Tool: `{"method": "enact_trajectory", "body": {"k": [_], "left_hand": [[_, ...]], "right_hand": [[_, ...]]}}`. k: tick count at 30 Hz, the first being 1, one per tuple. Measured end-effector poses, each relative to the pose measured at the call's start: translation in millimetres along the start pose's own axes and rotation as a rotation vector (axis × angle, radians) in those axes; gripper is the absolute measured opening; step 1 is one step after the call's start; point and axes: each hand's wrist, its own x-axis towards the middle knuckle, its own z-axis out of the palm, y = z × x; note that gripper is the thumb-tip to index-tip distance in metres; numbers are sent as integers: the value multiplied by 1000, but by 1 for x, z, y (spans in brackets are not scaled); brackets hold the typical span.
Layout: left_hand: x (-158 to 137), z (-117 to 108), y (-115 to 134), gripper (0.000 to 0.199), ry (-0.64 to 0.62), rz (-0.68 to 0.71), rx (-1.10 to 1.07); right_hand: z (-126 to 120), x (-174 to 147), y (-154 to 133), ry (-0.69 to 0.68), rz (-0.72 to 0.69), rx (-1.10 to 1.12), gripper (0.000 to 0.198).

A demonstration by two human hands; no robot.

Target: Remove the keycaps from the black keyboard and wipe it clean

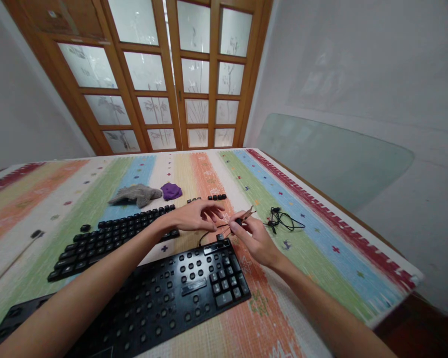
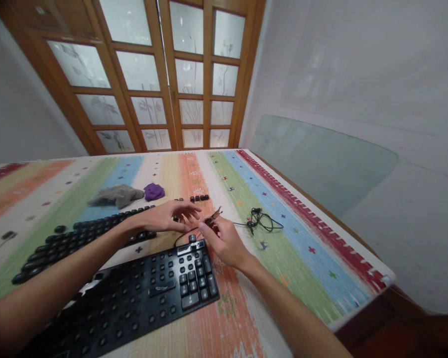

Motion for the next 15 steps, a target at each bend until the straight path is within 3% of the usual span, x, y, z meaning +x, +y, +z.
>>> {"method": "enact_trajectory", "body": {"k": [5,15], "left_hand": [[-7,10,2,49,-165,1,-209],[-6,19,-1,34,-96,4,-386]], "right_hand": [[-1,0,3,39,-50,-3,30],[-1,1,2,25,-41,22,32]]}}
